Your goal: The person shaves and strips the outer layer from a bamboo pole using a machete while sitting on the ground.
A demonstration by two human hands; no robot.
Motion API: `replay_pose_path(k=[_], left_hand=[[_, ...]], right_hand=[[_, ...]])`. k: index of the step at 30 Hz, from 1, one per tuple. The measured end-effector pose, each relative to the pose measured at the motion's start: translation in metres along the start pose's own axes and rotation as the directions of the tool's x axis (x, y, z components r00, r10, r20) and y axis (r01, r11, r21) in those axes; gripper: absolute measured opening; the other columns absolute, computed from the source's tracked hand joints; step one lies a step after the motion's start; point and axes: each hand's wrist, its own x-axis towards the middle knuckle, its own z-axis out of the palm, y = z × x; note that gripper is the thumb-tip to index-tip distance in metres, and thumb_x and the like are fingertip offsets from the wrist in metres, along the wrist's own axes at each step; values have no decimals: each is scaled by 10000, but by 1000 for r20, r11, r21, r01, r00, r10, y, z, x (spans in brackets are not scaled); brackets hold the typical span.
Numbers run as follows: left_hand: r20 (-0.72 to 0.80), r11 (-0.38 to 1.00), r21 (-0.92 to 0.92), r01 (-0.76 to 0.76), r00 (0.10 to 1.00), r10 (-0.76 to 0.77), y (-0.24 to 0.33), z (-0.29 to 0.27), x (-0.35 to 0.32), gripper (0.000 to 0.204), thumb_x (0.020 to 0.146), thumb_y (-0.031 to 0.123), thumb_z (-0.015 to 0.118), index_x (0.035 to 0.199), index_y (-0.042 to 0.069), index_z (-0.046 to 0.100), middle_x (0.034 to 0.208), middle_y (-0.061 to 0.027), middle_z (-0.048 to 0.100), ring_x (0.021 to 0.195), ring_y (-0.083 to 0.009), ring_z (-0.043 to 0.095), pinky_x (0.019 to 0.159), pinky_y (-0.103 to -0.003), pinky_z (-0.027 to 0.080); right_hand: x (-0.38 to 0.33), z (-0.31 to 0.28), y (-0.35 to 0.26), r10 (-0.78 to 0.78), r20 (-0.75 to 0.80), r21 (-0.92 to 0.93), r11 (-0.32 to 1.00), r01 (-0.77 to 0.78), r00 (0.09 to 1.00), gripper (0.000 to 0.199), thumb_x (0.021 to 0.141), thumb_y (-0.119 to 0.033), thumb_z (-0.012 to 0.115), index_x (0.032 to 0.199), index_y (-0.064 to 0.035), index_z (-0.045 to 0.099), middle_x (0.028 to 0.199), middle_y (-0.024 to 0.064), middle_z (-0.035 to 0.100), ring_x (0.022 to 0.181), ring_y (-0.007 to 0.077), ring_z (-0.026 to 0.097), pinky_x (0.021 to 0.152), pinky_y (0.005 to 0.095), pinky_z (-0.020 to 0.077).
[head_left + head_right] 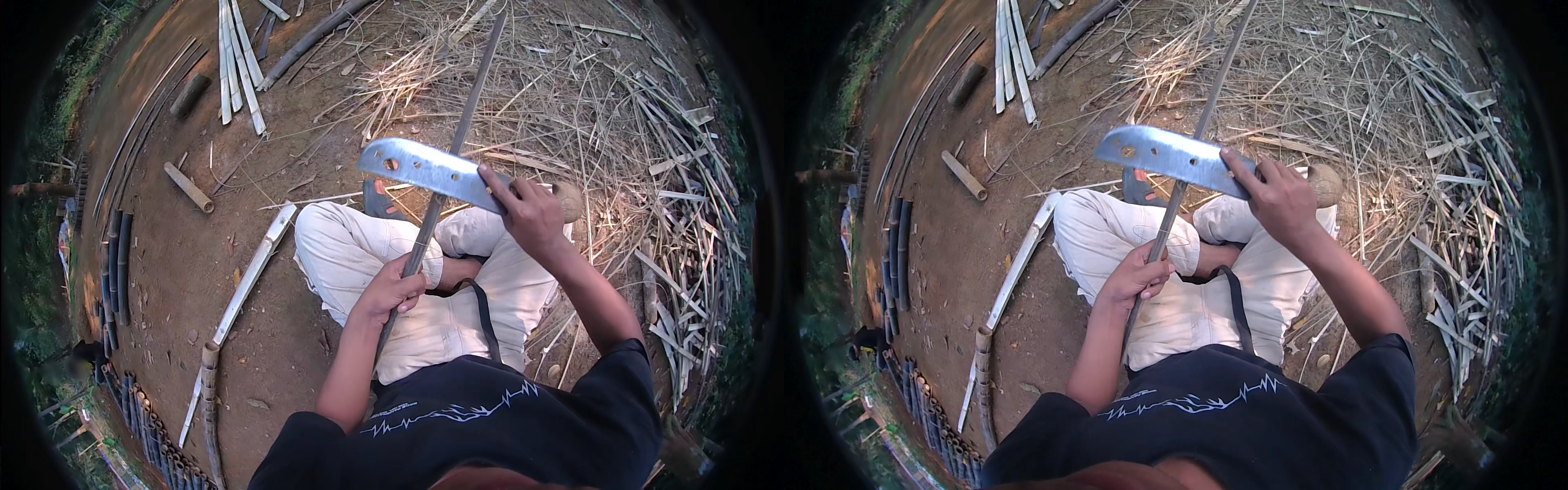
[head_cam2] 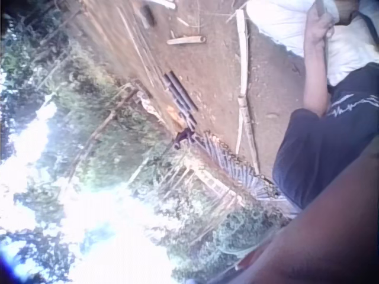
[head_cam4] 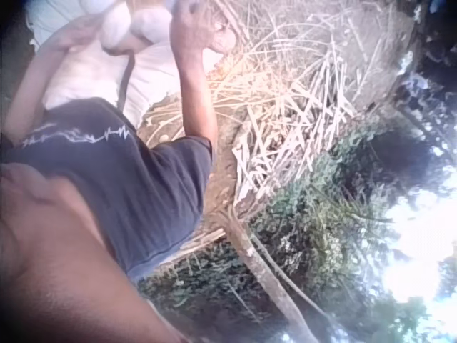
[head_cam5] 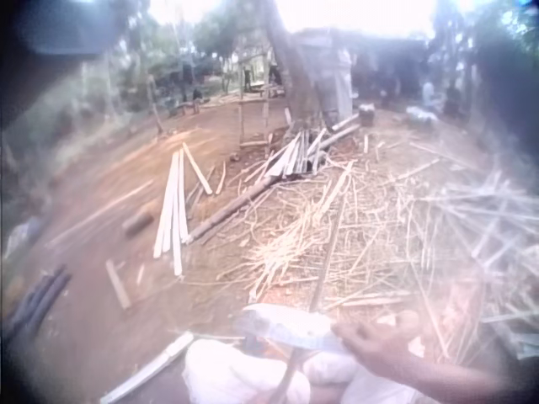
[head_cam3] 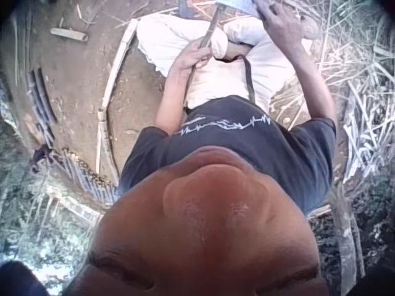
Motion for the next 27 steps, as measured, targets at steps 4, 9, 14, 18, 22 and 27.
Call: replay_pose_path(k=[4,9,14,18,22,27], left_hand=[[-30,1000,26,-8,1000,9,5,1,3,208,859,13,656,904,73,462,664,0,481,414,-37,390,350,-207,292],[-7,999,-9,50,999,-50,-17,-1,-20,197,872,4,650,944,57,474,666,-3,481,409,-34,401,351,-207,293],[1,998,-33,46,999,-46,-24,-2,-11,210,875,16,670,983,52,492,655,3,486,394,-33,386,353,-208,291],[-12,998,14,54,998,-54,-30,-4,-27,223,875,30,674,1021,28,506,653,2,509,405,-36,416,363,-214,302],[-40,996,54,77,996,-74,-43,-11,-43,169,895,38,658,960,36,501,654,-6,536,407,-39,431,367,-212,314],[-17,997,-25,76,997,-77,-48,-18,-46,171,894,37,646,994,22,508,651,-3,532,409,-38,426,370,-212,324]], right_hand=[[-16,-10,-21,-380,33,-64,922,381,924,594,841,-135,568,1405,-316,599,735,3,463,645,156,527,616,291,470],[29,11,64,201,25,-68,978,-199,979,630,842,-173,702,1440,-292,540,767,32,556,657,209,606,579,365,510],[1,-2,8,-230,106,-30,972,234,967,553,890,-195,602,1422,-340,563,734,10,506,656,167,588,587,310,501],[11,1,32,-336,0,-104,937,334,942,599,877,-170,597,1449,-335,534,746,-2,515,677,154,592,621,295,510],[48,17,130,257,50,-100,963,-252,965,658,863,-162,706,1466,-317,491,758,63,585,623,248,636,561,398,537],[36,2,59,-289,119,-65,952,298,950,609,897,-188,628,1469,-349,499,807,16,580,748,177,663,698,340,572]])
